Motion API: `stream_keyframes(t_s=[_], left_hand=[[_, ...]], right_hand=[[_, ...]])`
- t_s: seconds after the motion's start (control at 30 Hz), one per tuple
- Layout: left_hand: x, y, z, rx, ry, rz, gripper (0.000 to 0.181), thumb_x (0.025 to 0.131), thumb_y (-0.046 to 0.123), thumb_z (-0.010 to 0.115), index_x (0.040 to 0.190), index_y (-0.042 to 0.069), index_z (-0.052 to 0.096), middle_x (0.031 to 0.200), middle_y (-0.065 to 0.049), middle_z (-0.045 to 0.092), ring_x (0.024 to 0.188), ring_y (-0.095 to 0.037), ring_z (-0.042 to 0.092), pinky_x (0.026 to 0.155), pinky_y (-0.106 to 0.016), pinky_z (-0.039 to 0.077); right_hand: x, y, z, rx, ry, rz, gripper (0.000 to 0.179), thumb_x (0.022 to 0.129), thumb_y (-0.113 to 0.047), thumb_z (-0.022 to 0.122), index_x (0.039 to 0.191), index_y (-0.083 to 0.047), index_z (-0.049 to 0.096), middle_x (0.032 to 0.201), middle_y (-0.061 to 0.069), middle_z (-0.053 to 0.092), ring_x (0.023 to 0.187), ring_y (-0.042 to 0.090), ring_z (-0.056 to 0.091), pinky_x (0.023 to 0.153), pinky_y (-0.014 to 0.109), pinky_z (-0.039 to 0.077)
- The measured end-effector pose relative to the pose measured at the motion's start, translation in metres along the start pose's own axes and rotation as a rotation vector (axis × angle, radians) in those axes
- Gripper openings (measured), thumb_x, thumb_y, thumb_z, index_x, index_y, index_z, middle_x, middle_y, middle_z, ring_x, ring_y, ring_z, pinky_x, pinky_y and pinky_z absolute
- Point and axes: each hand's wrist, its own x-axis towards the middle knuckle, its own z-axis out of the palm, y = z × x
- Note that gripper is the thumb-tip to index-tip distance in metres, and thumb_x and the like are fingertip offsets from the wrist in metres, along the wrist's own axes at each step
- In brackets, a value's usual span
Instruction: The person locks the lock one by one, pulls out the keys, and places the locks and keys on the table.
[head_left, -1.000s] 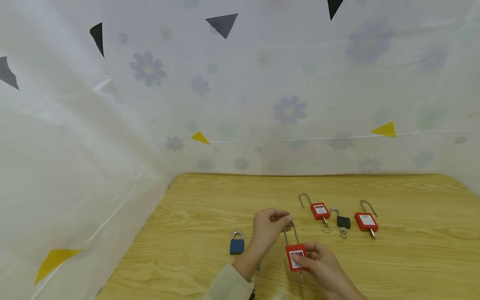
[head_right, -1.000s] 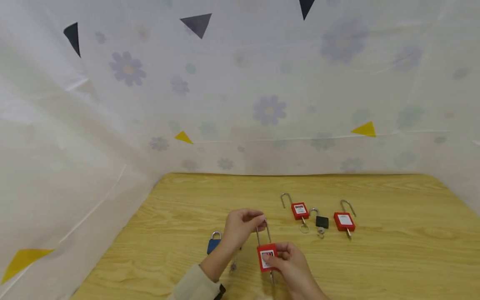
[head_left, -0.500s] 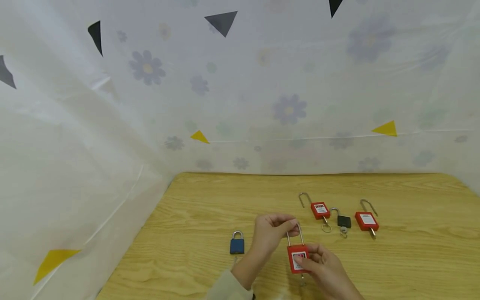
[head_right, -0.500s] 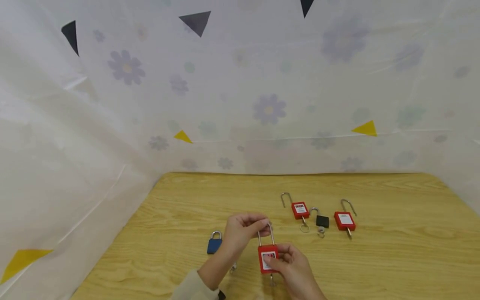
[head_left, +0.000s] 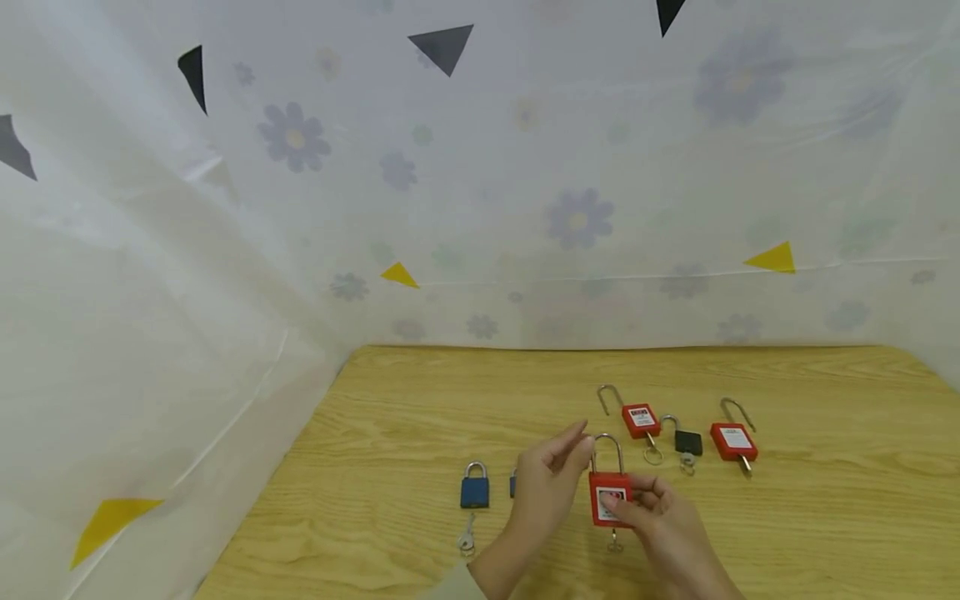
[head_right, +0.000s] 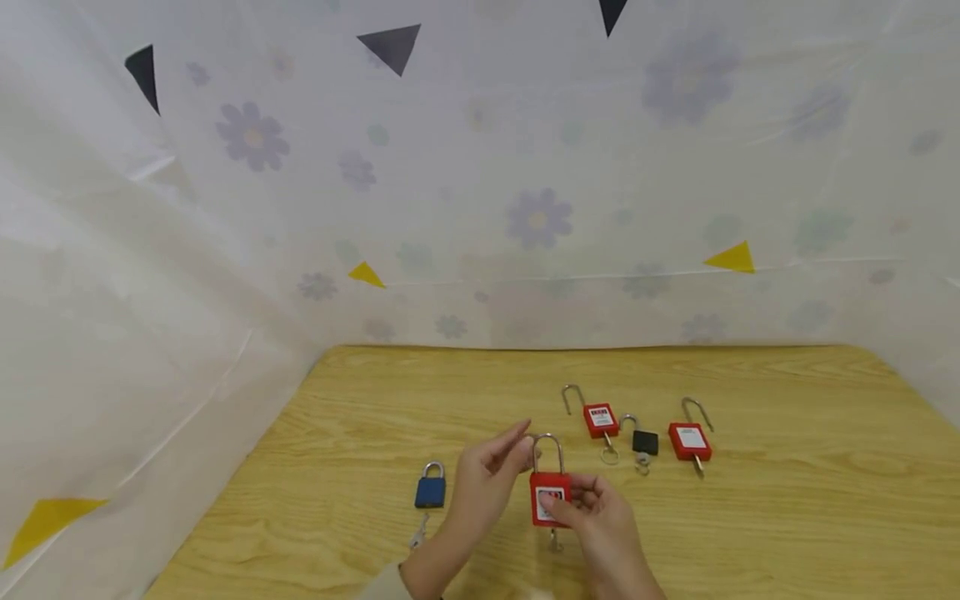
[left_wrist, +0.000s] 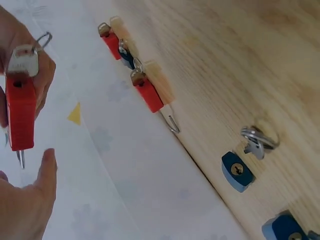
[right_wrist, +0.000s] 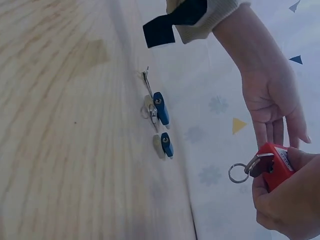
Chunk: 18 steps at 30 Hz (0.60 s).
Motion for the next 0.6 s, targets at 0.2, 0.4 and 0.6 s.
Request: stream_keyframes(t_s=[0.2,0.4,0.6], left_hand=[[-0.022,0.003,0.011,0.366,-0.04,0.023,0.033,0.087,0.029,0.064,0.094,-0.002,0.072,0.087,-0.011,0.073,0.063,-0.002,0.065,0.052,-0.008,0.046],[-0.029,0.004,0.027,0.299,-0.056,-0.027,0.018,0.085,0.016,0.067,0.082,-0.001,0.073,0.076,-0.007,0.073,0.055,0.003,0.061,0.048,-0.006,0.043],[-0.028,-0.001,0.028,-0.078,-0.024,-0.2,0.016,0.085,0.008,0.065,0.084,-0.007,0.07,0.076,-0.015,0.071,0.057,-0.007,0.064,0.054,-0.015,0.052]], right_hand=[[0.003,-0.016,-0.008,0.063,0.088,-0.036,0.047,0.086,-0.017,0.066,0.12,-0.005,0.036,0.093,-0.012,0.056,0.086,-0.001,0.053,0.077,0.011,0.047],[0.004,-0.022,-0.007,0.135,0.102,-0.084,0.044,0.087,-0.011,0.065,0.119,-0.007,0.036,0.09,-0.014,0.055,0.086,-0.001,0.052,0.079,0.01,0.047],[0.003,-0.025,-0.007,0.157,0.089,-0.063,0.041,0.087,-0.012,0.064,0.117,-0.01,0.035,0.09,-0.015,0.054,0.086,-0.002,0.052,0.079,0.01,0.047]])
